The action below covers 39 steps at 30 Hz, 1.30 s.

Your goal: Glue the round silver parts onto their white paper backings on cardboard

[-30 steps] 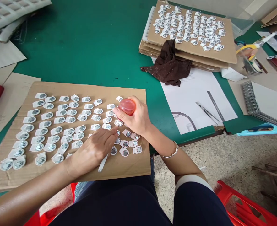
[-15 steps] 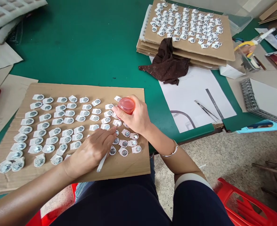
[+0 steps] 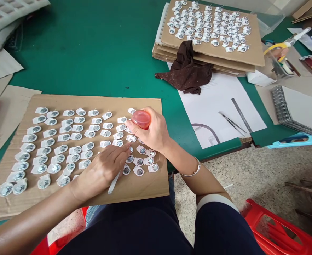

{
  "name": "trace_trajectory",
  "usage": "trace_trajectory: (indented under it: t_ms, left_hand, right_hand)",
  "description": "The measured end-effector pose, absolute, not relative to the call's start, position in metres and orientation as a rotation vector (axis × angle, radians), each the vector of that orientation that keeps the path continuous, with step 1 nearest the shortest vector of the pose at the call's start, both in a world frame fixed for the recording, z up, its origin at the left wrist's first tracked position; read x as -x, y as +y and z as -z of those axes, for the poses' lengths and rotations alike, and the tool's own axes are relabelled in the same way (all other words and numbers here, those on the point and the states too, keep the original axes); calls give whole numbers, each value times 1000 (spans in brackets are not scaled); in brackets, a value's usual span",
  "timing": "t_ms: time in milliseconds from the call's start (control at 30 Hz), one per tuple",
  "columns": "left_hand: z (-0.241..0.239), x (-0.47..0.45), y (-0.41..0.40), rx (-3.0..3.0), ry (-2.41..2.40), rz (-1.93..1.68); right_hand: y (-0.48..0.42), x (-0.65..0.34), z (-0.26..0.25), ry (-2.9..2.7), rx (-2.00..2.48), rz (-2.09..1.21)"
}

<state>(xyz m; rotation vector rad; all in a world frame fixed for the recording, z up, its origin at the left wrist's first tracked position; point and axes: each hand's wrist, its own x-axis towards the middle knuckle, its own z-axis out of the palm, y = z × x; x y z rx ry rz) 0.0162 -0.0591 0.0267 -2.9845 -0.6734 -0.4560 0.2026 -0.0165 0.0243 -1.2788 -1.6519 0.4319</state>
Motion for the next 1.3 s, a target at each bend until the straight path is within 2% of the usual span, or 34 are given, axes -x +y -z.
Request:
trace_trajectory:
  t_ms: [533,867,1100,1300]
  left_hand:
    - [-25,-16,-59,3000,-721,486]
    - [-23,-14,-60,3048,-756,483]
    - [-38,-9,-42,3435,-1180,617]
    - [-52,-4,-27,3585,-1364,763]
  right_hand:
    - [-17,-205,-25,-1739,1208,-353]
    - [-21,-208,-33,-1824,1059,-422]
    - [-46,-215,-50,-1393,1180,-509]
    - [-68,-204,-22,-1321,1260,-327]
